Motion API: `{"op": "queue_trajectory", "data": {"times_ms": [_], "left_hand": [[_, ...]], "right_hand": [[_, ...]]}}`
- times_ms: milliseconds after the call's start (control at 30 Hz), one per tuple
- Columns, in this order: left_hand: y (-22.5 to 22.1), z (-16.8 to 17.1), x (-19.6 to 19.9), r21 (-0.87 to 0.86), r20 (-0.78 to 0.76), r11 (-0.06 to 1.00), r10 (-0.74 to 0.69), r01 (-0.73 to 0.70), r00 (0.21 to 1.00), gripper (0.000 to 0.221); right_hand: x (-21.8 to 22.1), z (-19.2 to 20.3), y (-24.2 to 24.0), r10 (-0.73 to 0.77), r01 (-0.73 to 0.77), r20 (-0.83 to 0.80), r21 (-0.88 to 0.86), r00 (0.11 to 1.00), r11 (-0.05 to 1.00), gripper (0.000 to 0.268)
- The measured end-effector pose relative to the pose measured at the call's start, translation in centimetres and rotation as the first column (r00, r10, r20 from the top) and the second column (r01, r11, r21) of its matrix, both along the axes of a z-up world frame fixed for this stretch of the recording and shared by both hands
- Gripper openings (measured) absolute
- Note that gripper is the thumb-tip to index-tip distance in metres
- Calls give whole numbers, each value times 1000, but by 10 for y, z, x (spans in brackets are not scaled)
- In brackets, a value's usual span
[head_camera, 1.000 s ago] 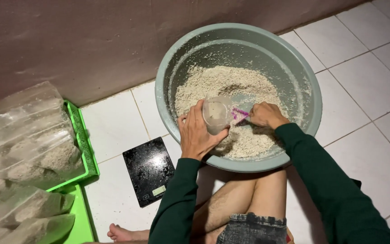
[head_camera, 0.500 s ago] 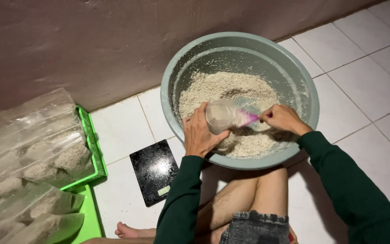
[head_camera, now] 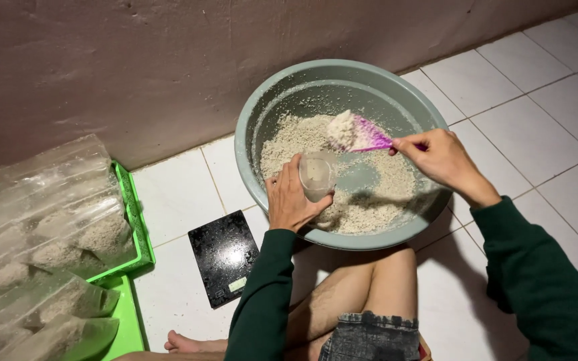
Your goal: The person is packaging granular food products by scooping them from a large basin into individual plastic bags and weighing them on a digital scale.
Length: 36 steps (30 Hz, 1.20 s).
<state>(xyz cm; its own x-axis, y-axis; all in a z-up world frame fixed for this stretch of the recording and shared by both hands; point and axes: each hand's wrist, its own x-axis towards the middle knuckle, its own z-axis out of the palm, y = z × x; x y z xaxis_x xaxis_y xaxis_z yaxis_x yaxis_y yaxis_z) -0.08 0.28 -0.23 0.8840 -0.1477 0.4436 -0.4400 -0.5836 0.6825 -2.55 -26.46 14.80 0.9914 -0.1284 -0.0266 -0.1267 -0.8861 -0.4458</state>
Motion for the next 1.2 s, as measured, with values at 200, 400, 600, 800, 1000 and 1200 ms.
{"op": "queue_trajectory", "data": {"times_ms": [200,400,600,800,1000,1200], "left_hand": [[2,5,0,-12,-20,1000,-19,19,1000,99],[1,5,0,10,-17,1000,8,-8,1000,99],[-2,5,-1,-3,12,999,37,-37,999,99],[1,16,-6,-38,17,999,20,-20,1000,95],[-4,3,0,-14,37,999,38,-38,999,97],[-2,5,-2,1,47,999,46,-47,998,95]], "right_hand": [[-14,9,34,126,-123,17,-124,992,985,29],[-22,2,49,179,-96,193,-374,965,922,29],[-23,-20,43,330,-88,372,-539,868,837,21],[-29,-24,49,487,-37,486,-679,726,733,13],[-28,-30,47,544,20,510,-741,666,671,16],[-30,-26,55,576,17,536,-741,617,671,16]]}}
